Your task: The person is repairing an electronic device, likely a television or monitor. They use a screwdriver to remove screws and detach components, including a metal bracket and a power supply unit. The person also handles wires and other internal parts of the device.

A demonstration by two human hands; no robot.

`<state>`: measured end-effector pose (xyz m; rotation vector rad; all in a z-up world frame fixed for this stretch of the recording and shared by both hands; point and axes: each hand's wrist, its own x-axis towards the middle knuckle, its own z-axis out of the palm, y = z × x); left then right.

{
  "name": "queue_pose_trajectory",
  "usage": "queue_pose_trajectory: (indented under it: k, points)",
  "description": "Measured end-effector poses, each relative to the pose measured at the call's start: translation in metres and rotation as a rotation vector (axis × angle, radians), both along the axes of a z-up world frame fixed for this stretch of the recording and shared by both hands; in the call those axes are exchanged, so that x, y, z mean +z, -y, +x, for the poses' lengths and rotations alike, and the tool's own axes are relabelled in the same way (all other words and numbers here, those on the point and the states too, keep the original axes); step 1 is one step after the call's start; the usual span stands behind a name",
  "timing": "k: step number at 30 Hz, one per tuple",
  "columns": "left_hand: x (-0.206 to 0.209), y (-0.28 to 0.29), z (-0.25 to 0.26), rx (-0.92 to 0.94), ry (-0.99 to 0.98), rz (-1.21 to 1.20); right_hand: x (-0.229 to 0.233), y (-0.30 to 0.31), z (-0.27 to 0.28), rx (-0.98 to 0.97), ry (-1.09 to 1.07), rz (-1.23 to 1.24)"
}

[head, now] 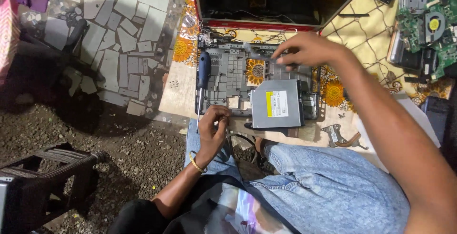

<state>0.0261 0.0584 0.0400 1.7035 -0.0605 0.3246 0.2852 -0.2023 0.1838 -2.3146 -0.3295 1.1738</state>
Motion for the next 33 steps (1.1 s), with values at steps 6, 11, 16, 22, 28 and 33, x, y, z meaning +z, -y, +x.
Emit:
queue_pose_trajectory:
  k: [6,11,16,22,28,33]
  points:
    - [-0.004,-0.007,0.004,0.014,0.006,-0.03,-0.051,-0.027,-0.008,0.094,0.134,0.064]
    - [-0.022,-0.005,0.0,0.034,0.007,0.003,-0.048,-0.035,-0.006,0.084,0.266,0.1]
    - [-0.036,-0.007,0.004,0.045,-0.02,-0.003,-0.074,-0.024,0.008,0.094,0.412,0.071]
    - [-0.033,-0.005,0.009,0.064,-0.044,0.012,-0.092,-0.04,0.01,0.109,0.422,0.131]
    - [-0.015,-0.005,0.015,0.067,-0.07,0.008,-0.119,-0.033,0.01,0.024,0.396,0.184]
    - [-0.019,-0.002,0.027,0.037,-0.057,0.035,-0.096,-0.037,0.006,0.004,0.328,0.139]
